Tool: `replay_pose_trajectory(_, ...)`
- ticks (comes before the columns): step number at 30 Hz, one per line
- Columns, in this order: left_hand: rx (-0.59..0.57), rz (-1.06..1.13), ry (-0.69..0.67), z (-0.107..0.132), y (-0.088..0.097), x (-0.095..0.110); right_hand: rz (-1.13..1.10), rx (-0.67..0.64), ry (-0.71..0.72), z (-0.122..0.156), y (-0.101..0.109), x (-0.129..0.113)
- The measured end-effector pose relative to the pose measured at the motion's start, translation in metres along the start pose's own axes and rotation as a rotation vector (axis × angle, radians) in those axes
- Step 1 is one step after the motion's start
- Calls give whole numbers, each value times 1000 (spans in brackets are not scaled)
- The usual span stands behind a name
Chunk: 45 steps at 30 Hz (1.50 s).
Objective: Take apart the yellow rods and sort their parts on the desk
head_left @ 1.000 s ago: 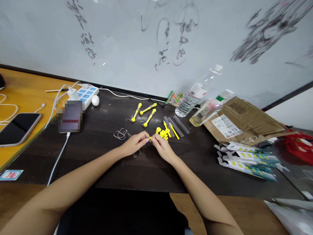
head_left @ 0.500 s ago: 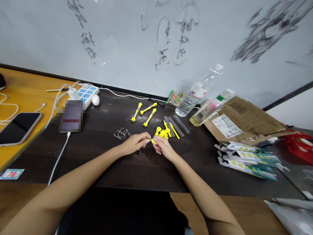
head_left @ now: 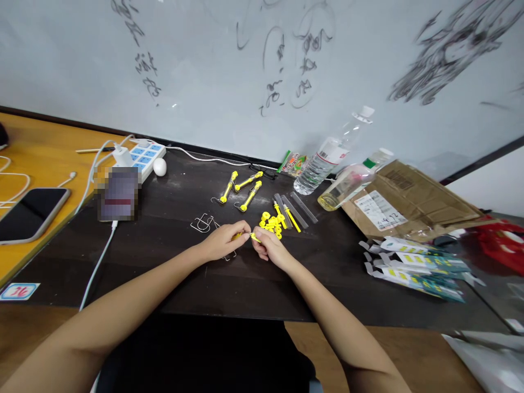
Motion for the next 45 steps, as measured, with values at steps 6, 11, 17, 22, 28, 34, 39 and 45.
replay_pose_trajectory(6,-18,-32,5,-1,-1,1,465,146,316,8,9,-35)
replay_pose_trajectory(11,-63,25,-44,-1,-5,7,422,165,283,7,11,-29)
replay_pose_trajectory(17,-70,111,-49,-2,-6,6,-61,105,-16,2,4,-2)
replay_pose_trajectory(22,-56,171,-50,-2,-6,5,-309,56,-180,3,-3,7)
replay_pose_trajectory(28,-33,117,-40,-2,-4,3,-201,19,-176,2,-2,10)
replay_pose_trajectory(34,94,67,-2,-4,11,-3,423,188,279,8,13,-31)
replay_pose_trajectory(39,117,60,19,-4,12,-6,704,249,341,12,13,-37)
replay_pose_trajectory(45,110,70,14,-4,11,-7,743,260,346,13,11,-40)
Point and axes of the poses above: each hand's wrist, its own z-axis away from the middle knuckle, its own y-axis out of the back of the hand, x = y × z, the point moved 10 cm from there along -z, towards the middle knuckle, and after that the axes turned 5 degrees about x, right-handed, at the moved point
